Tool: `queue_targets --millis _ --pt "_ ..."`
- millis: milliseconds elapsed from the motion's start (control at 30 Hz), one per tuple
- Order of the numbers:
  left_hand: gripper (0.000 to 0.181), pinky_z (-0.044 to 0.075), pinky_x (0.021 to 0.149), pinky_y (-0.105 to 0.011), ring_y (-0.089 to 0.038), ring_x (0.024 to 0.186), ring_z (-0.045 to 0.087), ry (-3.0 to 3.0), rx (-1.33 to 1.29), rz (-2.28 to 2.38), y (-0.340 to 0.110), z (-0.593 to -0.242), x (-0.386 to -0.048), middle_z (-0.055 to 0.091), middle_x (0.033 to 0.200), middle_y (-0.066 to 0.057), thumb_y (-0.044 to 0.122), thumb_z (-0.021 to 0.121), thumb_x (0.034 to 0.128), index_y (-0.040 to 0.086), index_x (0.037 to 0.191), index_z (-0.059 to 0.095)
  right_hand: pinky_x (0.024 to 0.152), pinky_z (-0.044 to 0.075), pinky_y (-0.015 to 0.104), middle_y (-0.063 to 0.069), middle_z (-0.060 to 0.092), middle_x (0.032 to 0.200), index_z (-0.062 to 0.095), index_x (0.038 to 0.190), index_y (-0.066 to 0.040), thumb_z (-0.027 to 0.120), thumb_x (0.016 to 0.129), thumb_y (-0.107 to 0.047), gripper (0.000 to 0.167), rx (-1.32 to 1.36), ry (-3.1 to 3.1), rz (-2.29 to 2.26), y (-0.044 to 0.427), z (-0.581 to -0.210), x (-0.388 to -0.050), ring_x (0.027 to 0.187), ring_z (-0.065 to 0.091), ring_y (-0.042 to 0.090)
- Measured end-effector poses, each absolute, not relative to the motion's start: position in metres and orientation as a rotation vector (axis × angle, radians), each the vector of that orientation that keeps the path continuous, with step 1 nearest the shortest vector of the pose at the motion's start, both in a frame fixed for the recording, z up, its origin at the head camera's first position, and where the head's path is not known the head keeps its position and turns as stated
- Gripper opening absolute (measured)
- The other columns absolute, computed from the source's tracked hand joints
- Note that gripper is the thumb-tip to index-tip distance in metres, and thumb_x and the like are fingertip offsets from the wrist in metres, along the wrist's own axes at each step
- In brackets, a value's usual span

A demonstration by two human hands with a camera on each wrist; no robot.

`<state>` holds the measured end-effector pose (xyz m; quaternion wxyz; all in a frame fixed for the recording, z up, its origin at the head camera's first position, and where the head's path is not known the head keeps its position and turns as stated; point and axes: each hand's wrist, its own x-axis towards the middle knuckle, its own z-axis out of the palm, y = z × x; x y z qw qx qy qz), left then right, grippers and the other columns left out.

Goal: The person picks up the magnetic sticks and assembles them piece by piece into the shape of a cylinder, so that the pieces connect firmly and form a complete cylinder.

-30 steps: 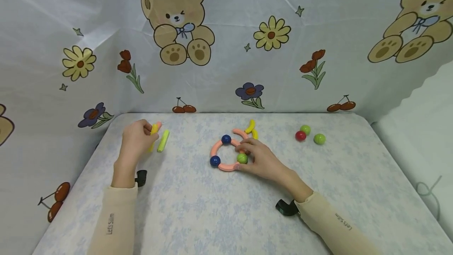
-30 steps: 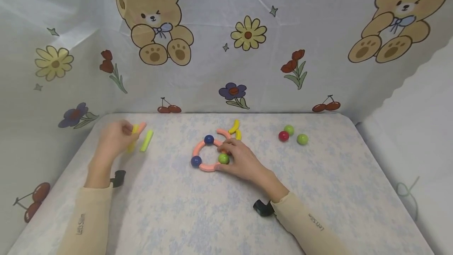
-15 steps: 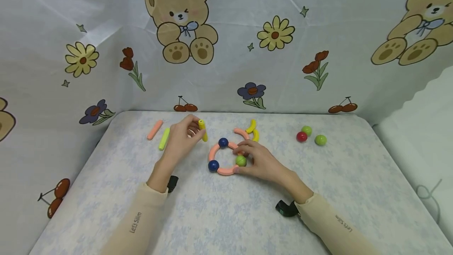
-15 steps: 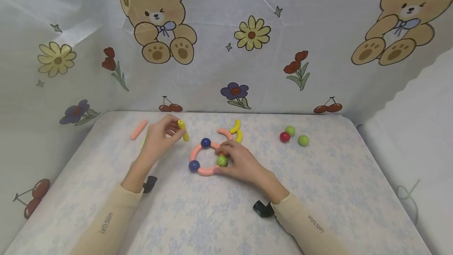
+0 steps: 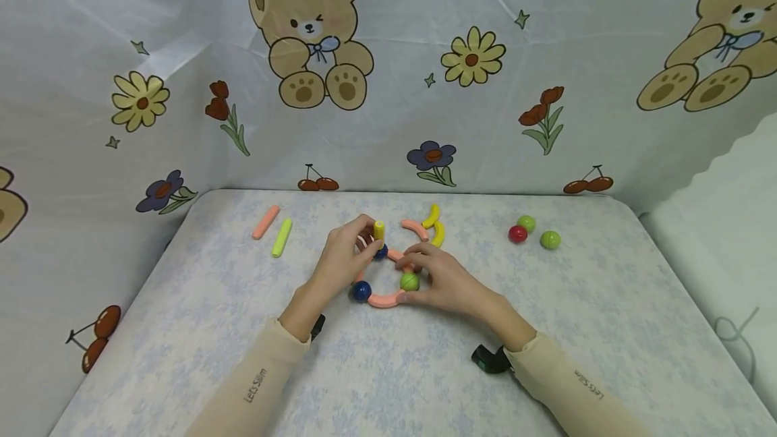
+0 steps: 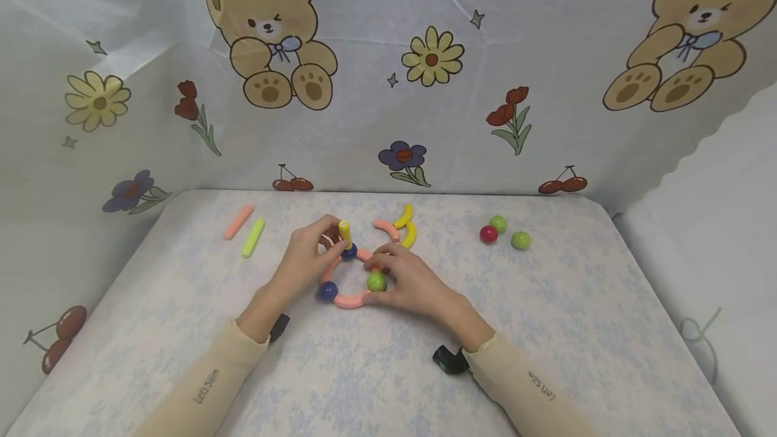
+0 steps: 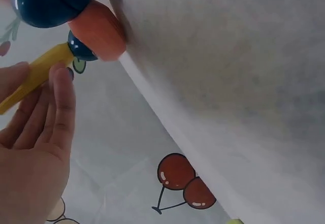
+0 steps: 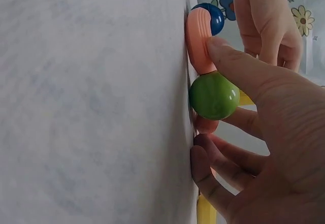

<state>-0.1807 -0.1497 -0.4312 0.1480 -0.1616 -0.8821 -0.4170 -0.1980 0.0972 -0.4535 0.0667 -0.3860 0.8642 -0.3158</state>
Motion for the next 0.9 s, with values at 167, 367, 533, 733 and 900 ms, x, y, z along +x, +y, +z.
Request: queue_targets --millis 167,367,533,733,900 --pt "0.012 0.058 0.076 -0.032 -0.013 0.085 0.066 -2.654 -0.401 -1.165 -0.1490 -0.4336 -0.1802 0.074 0.098 -0.001 0.013 0.075 0.0993 0.013 0.109 0.068 0.079 0.049 0.030 0.001 0.061 0.130 0.074 0.123 -0.016 0.090 0.085 -0.040 0.048 -1.185 2.597 -0.952 0.0964 -0.4530 -0.1974 0.104 0.061 0.021" --pt "0.010 0.056 0.074 -0.031 -0.014 0.081 0.066 -2.749 -0.403 -1.133 -0.1499 -0.4340 -0.1814 0.074 0.099 -0.003 0.018 0.070 0.1032 0.012 0.112 0.069 0.080 0.050 0.031 0.002 0.061 0.130 0.074 0.123 -0.016 0.091 0.083 -0.041 0.050 -1.206 2.596 -0.946 0.0962 -0.4529 -0.1970 0.106 0.061 0.022" --pt "0.010 0.055 0.069 -0.030 -0.012 0.074 0.063 -2.762 -0.399 -1.147 -0.1486 -0.4329 -0.1811 0.074 0.096 -0.003 0.020 0.069 0.1042 0.013 0.112 0.069 0.099 0.052 0.042 0.005 0.061 0.140 0.075 0.122 -0.015 0.093 0.081 -0.041 0.052 -1.222 2.598 -0.938 0.0958 -0.4527 -0.1962 0.127 0.059 0.024" --pt "0.016 0.056 0.075 -0.032 -0.015 0.086 0.067 -2.757 -0.382 -1.158 -0.1472 -0.4314 -0.1811 0.075 0.104 -0.003 0.020 0.073 0.1017 0.012 0.115 0.069 0.111 0.047 0.050 0.008 0.062 0.142 0.075 0.118 -0.013 0.094 0.079 -0.040 0.051 -1.213 2.620 -0.945 0.0951 -0.4525 -0.1954 0.135 0.055 0.026" --pt "0.022 0.057 0.077 -0.034 -0.016 0.087 0.067 -2.762 -0.322 -1.144 -0.1541 -0.4326 -0.1824 0.074 0.107 -0.004 0.020 0.075 0.1004 0.009 0.119 0.070 0.113 0.046 0.051 0.007 0.062 0.142 0.075 0.116 -0.014 0.094 0.079 -0.042 0.050 -1.147 2.668 -0.943 0.0963 -0.4540 -0.1981 0.135 0.056 0.027"
